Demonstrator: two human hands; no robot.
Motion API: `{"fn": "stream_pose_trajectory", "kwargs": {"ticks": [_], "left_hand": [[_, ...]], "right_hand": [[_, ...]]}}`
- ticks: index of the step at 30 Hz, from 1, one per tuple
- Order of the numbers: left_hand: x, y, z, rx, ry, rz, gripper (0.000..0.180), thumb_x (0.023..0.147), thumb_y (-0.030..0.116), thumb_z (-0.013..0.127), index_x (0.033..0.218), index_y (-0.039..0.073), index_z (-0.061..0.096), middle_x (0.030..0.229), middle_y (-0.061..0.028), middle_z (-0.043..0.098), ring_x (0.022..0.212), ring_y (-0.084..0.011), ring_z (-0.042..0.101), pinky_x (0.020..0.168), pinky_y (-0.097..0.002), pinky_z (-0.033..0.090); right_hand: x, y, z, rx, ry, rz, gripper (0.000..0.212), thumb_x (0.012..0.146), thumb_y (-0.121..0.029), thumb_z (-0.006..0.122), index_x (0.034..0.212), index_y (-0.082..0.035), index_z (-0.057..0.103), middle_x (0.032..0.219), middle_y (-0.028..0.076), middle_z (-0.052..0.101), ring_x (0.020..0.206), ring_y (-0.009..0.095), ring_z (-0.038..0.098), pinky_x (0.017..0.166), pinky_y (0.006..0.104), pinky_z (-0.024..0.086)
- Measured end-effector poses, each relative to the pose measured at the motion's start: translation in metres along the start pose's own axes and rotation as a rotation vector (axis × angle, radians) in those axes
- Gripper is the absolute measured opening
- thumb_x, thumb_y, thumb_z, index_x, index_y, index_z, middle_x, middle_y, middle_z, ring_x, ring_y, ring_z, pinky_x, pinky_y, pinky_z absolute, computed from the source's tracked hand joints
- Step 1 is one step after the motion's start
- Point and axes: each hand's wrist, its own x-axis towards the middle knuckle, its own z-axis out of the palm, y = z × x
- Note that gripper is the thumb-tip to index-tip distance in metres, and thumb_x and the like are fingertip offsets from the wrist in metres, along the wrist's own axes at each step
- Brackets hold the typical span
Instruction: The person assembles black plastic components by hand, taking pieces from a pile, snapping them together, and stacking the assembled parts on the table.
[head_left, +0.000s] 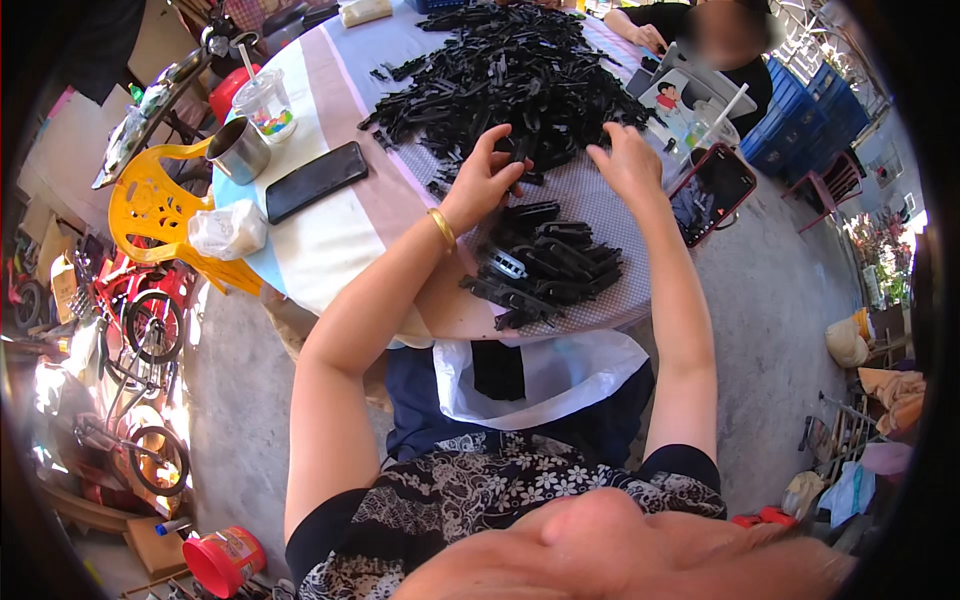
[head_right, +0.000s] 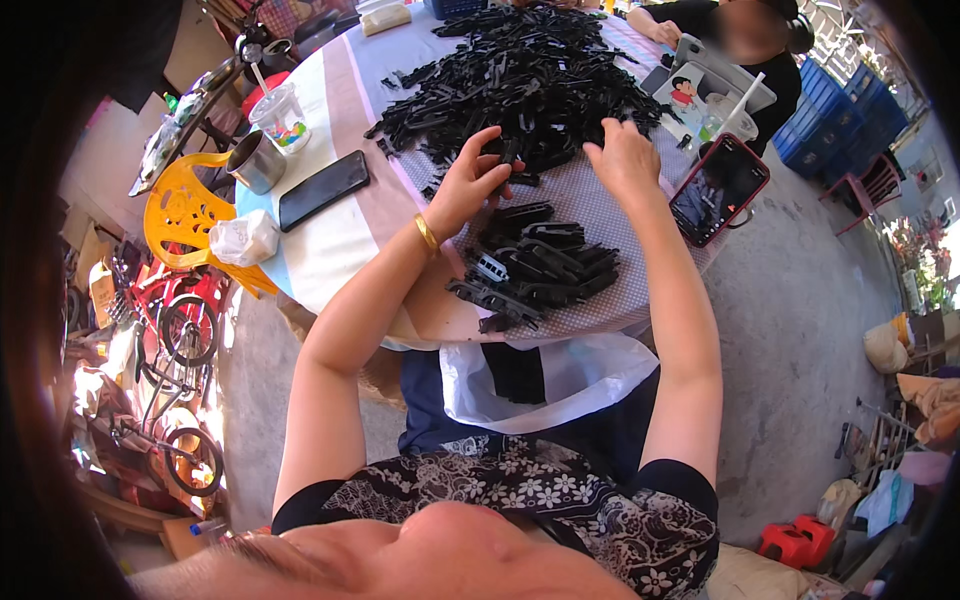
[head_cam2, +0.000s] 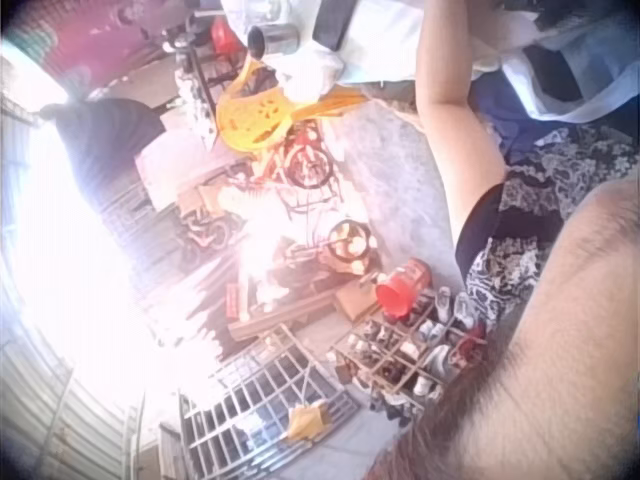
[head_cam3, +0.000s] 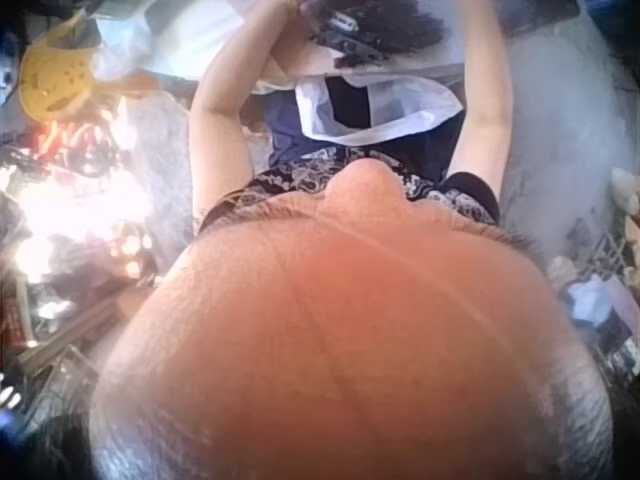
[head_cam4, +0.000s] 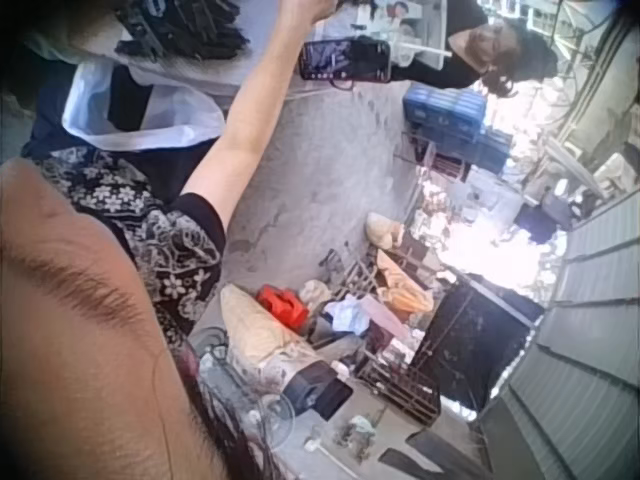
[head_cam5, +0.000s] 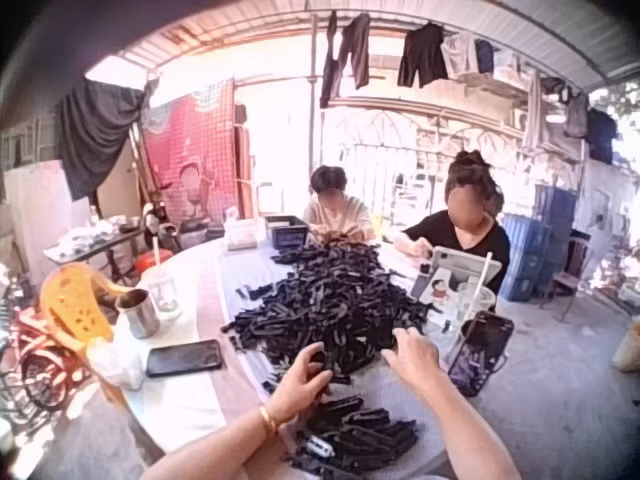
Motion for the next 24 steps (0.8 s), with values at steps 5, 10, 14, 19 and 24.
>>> {"fn": "stream_pose_trajectory", "kwargs": {"ticks": [5,10,14,19,24], "left_hand": [[0.005,-0.003,-0.006,0.064,-0.019,0.017,0.041,0.088,0.01,0.052,0.126,-0.001,0.04,0.099,-0.0059,0.062,0.067,-0.0055,0.05,0.054,-0.0175,0.04],[0.006,-0.002,-0.01,0.066,0.011,0.024,0.034,0.087,0.011,0.053,0.119,-0.002,0.051,0.093,-0.0045,0.064,0.065,-0.0038,0.048,0.053,-0.0171,0.039],[0.004,0.003,-0.013,0.036,0.016,-0.009,0.034,0.087,0.011,0.055,0.118,-0.002,0.052,0.09,-0.0046,0.064,0.062,-0.0039,0.048,0.053,-0.0171,0.039],[0.006,0.002,-0.014,0.035,0.05,-0.044,0.035,0.086,0.012,0.057,0.117,-0.002,0.053,0.089,-0.0054,0.065,0.061,-0.0043,0.049,0.054,-0.0176,0.04],[0.008,-0.005,-0.022,-0.044,0.042,-0.006,0.037,0.084,0.012,0.059,0.118,-0.001,0.053,0.084,-0.0014,0.062,0.064,-0.0048,0.05,0.058,-0.0183,0.042]], "right_hand": [[0.004,0.006,0.026,-0.036,-0.281,-0.028,0.029,0.071,-0.027,0.068,0.088,-0.005,0.064,0.095,0.017,0.063,0.088,0.033,0.061,0.076,0.0405,0.049],[0.021,0.01,0.03,-0.094,-0.365,-0.018,0.022,0.07,-0.022,0.066,0.083,-0.004,0.064,0.088,0.017,0.064,0.083,0.034,0.062,0.073,0.0406,0.05],[0.03,0.009,0.011,0.024,-0.311,0.014,0.02,0.073,-0.02,0.062,0.082,-0.003,0.064,0.082,0.016,0.065,0.075,0.032,0.062,0.069,0.0378,0.05],[0.023,-0.012,0.009,1.001,-0.354,-0.097,0.019,0.085,-0.015,0.055,0.098,-0.003,0.062,0.074,0.005,0.062,0.065,0.012,0.058,0.059,0.0241,0.047],[-0.001,-0.046,0.01,1.112,-0.507,-0.16,0.018,0.085,-0.008,0.056,0.1,0.0,0.061,0.077,0.003,0.062,0.069,0.008,0.057,0.061,0.0212,0.047]]}}
